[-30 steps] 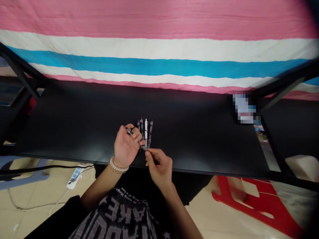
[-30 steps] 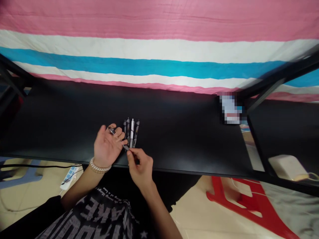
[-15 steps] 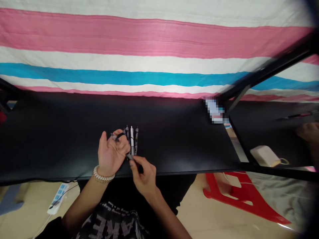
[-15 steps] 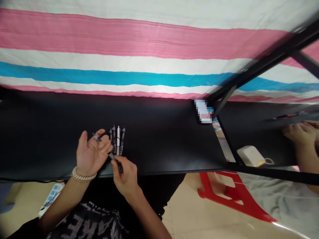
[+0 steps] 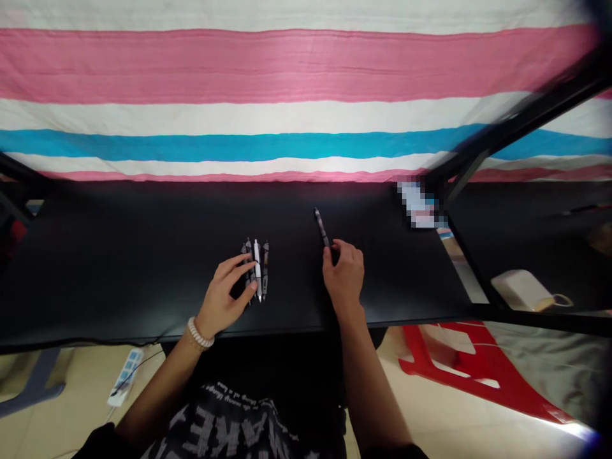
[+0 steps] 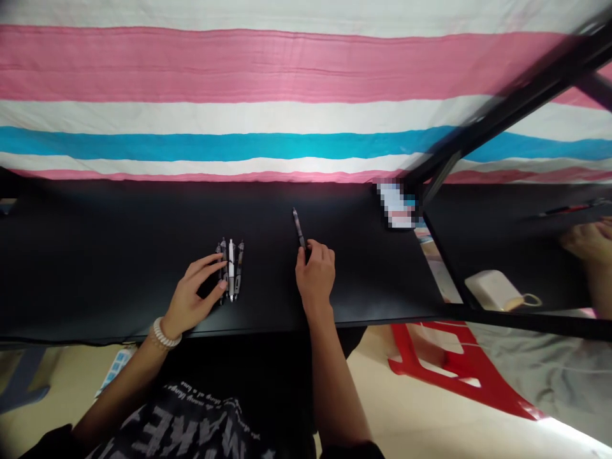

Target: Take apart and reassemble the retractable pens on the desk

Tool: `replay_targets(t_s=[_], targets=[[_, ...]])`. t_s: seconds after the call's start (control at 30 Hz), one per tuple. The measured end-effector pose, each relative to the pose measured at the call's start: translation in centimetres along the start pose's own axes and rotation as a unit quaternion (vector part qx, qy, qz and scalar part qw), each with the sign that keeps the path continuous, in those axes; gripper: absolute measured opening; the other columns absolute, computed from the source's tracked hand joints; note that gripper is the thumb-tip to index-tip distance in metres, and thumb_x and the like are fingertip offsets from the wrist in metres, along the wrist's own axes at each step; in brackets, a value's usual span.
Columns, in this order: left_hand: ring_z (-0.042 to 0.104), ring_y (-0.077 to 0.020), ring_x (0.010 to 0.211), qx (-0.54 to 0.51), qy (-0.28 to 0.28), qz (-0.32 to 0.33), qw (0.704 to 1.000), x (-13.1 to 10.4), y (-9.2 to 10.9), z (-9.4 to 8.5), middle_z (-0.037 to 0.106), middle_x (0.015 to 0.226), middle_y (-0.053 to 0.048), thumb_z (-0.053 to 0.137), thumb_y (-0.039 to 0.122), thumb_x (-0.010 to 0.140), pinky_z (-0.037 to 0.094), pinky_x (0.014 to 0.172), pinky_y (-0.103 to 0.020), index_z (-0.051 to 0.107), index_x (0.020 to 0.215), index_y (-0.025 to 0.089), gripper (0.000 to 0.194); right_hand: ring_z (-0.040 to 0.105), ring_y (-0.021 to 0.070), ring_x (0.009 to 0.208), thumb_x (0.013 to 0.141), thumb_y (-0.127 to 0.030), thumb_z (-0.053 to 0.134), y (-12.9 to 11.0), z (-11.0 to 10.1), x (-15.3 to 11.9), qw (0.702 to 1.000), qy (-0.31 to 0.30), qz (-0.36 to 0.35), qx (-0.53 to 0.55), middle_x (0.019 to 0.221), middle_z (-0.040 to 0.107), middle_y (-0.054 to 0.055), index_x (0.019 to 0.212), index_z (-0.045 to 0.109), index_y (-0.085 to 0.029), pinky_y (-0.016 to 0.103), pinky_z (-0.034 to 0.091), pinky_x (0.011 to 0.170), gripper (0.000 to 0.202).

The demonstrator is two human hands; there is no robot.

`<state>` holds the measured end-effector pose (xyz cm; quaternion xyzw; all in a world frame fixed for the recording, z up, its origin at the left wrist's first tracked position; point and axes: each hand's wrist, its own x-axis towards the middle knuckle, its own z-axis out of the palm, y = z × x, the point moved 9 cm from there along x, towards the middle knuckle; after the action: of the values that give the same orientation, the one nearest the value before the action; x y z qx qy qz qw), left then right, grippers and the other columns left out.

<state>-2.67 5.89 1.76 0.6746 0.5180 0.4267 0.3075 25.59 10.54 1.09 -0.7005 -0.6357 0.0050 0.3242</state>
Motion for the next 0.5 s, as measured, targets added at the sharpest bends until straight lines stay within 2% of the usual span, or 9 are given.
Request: replay_targets(t_s=[0.07,0.13,0.2,0.23,0.27,0.37,0.5], targets=[[0.054,-0.0312,0.129,0.054,-0.012,0.040,0.998,-0.1,0.7,0.6,0.064,0.137,-0.010,0.071,0.024,0.086,0.038,0.112,-0.053,0.070,0.126,0.028,0.040,0.057,0.0297,0.101,0.094,-0.031,0.053,-1.2,-0.6,-1.0,1.000,0.019,0.004,0.008,0.109,0.066,0.018,0.115,0.066,-0.013,0.048,0.048,0.092,0.030],[0.051,-0.0310,0.132,0.109,-0.035,0.064,0.991,-0.2,1.1,1.4,0.062,0.140,-0.010,0.068,0.025,0.088,0.039,0.112,-0.053,0.069,0.126,0.027,0.037,0.058,0.0272,0.097,0.094,-0.032,0.056,-3.1,-0.8,-2.7,0.998,0.008,0.004,0.056,0.106,0.064,0.015,0.113,0.067,-0.015,0.045,0.050,0.088,0.028],[0.049,-0.0302,0.134,0.159,-0.058,0.075,0.983,-0.3,1.2,1.9,0.061,0.142,-0.009,0.064,0.025,0.092,0.040,0.111,-0.053,0.069,0.124,0.025,0.032,0.059,0.0197,0.079,0.096,-0.031,0.054,-6.2,0.9,-4.8,0.979,-0.107,-0.024,0.172,0.089,0.064,0.006,0.112,0.067,-0.019,0.033,0.051,0.074,0.023],[0.049,-0.0297,0.133,0.177,-0.063,0.078,0.979,-0.3,1.2,2.1,0.060,0.142,-0.009,0.062,0.024,0.093,0.041,0.111,-0.052,0.069,0.122,0.025,0.030,0.059,0.0172,0.074,0.097,-0.030,0.054,-7.8,1.8,-6.1,0.961,-0.171,-0.035,0.216,0.086,0.064,0.004,0.113,0.067,-0.020,0.030,0.051,0.070,0.023],[0.049,-0.0294,0.133,0.188,-0.062,0.080,0.977,-0.3,1.2,2.1,0.060,0.142,-0.009,0.061,0.024,0.094,0.042,0.110,-0.052,0.070,0.120,0.024,0.028,0.059,0.0160,0.073,0.097,-0.028,0.055,-9.1,2.4,-7.1,0.948,-0.209,-0.047,0.235,0.086,0.064,0.003,0.115,0.067,-0.020,0.028,0.050,0.069,0.023],[0.052,-0.0286,0.130,0.193,-0.050,0.080,0.977,-0.2,1.0,1.9,0.060,0.140,-0.010,0.059,0.021,0.094,0.044,0.108,-0.051,0.070,0.118,0.023,0.027,0.060,0.0168,0.074,0.096,-0.025,0.055,-11.7,3.3,-8.8,0.950,-0.240,-0.087,0.182,0.086,0.063,0.003,0.115,0.068,-0.020,0.028,0.048,0.071,0.024],[0.052,-0.0281,0.128,0.184,-0.039,0.086,0.978,-0.2,1.1,1.8,0.061,0.138,-0.011,0.060,0.020,0.093,0.045,0.108,-0.050,0.070,0.118,0.022,0.026,0.058,0.0153,0.071,0.095,-0.022,0.054,-12.1,3.7,-8.7,0.957,-0.251,-0.104,0.105,0.087,0.061,0.003,0.108,0.069,-0.022,0.026,0.045,0.067,0.020]])
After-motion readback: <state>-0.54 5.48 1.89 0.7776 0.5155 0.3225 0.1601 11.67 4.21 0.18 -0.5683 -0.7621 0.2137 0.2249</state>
